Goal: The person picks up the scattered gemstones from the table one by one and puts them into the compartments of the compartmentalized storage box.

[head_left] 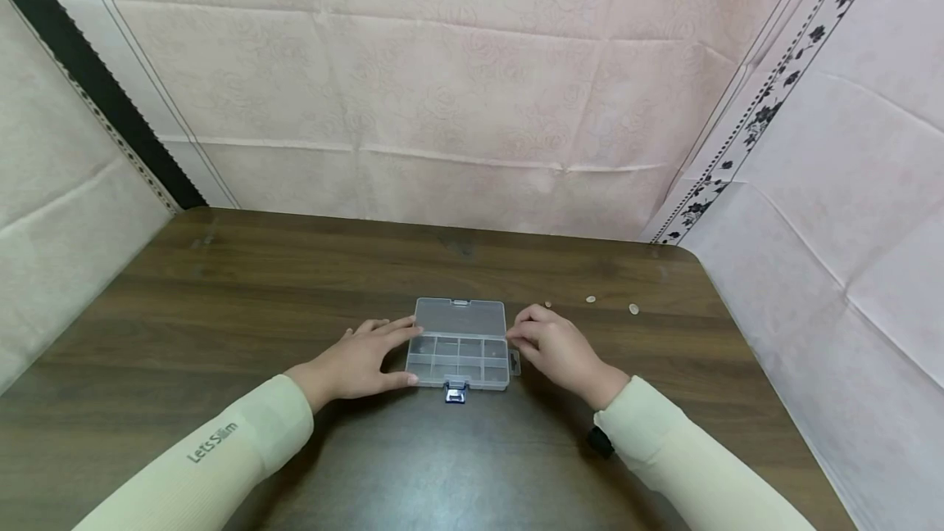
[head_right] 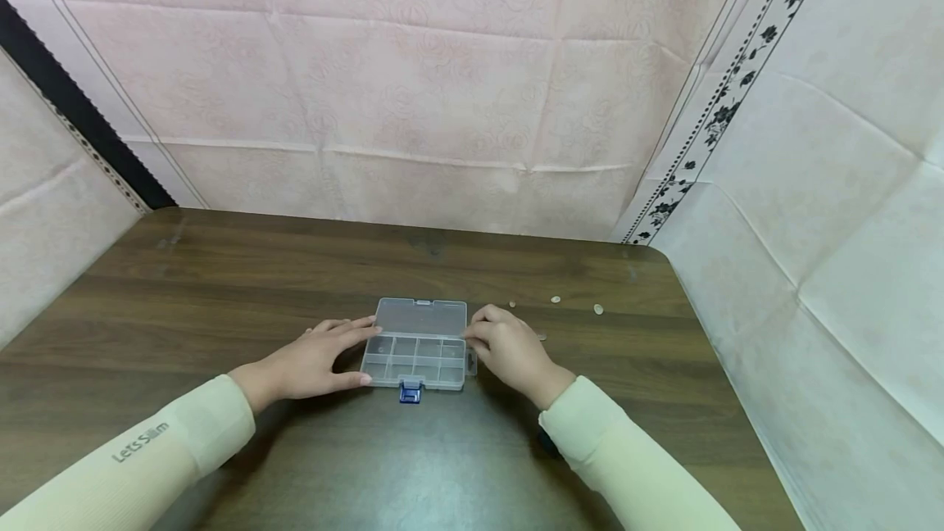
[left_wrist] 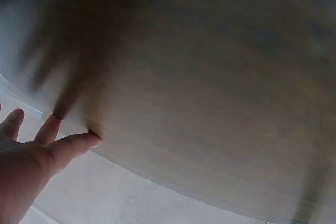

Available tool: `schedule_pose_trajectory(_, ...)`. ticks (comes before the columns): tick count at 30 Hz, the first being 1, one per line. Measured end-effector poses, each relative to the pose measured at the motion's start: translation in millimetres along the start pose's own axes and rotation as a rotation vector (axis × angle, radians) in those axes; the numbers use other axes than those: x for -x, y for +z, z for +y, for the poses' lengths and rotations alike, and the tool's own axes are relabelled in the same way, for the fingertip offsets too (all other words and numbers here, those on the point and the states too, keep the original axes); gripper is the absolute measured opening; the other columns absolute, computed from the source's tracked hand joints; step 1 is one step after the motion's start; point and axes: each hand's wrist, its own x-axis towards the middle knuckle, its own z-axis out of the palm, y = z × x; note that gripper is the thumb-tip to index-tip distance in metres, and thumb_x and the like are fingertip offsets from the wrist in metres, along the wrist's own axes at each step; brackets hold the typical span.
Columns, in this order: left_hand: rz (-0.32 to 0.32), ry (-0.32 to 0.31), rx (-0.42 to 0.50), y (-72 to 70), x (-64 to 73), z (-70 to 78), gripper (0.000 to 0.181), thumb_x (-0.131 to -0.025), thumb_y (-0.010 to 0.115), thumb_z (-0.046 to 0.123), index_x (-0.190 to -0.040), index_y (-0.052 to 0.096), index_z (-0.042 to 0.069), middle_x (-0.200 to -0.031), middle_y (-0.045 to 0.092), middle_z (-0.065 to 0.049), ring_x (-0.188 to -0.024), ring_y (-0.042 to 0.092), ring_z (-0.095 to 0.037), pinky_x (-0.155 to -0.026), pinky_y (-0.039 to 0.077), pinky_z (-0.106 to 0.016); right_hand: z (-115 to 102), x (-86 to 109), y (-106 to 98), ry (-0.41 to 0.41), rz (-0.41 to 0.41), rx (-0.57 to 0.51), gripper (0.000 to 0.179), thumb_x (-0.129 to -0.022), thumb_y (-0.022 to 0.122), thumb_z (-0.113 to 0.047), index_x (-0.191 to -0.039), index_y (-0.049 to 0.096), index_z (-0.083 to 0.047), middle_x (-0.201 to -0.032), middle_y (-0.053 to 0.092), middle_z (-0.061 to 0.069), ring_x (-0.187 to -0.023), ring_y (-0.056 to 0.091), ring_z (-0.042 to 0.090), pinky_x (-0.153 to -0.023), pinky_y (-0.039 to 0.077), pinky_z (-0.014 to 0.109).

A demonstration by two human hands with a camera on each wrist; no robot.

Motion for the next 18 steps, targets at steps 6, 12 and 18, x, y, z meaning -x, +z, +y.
schedule_pose_trajectory(6,-0.002,-0.005,0.002,-0.5,0.2,0.8,0.077,-0.086,0.061,0.061,-0.149,0.039,0.023,-0.157,0.029,0.000,-0.138,0.028,-0.045,-0.100,0.021,-0.075,-3.8,-2.9,5.9,-0.017,-0.021,0.005,0.013,-0.085,0.072,-0.004,-0.096,0.077,-0.007,-0.097,0.061,0.000,-0.080,0.059,0.010,-0.071,0.052,0.024)
schedule_pose_trajectory(12,0.001,-0.003,0.000,0.1,-0.4,0.4,0.076,-0.086,0.061,0.060,-0.149,0.039,0.023,-0.157,0.029,0.000,-0.138,0.029,-0.044,-0.100,0.021,-0.075,-5.5,-5.9,7.0,-0.034,-0.036,0.017,0.014,-0.085,0.072,-0.003,-0.096,0.078,-0.009,-0.097,0.062,0.000,-0.083,0.060,0.011,-0.073,0.053,0.026)
schedule_pose_trajectory(18,0.002,0.000,0.008,1.4,-0.4,-0.7,0.076,-0.086,0.061,0.060,-0.149,0.039,0.023,-0.157,0.029,0.001,-0.139,0.028,-0.043,-0.100,0.020,-0.076,-6.5,-9.6,9.0,-0.049,-0.069,0.045,0.012,-0.085,0.073,-0.005,-0.094,0.078,-0.010,-0.096,0.064,0.000,-0.085,0.059,0.013,-0.076,0.053,0.029)
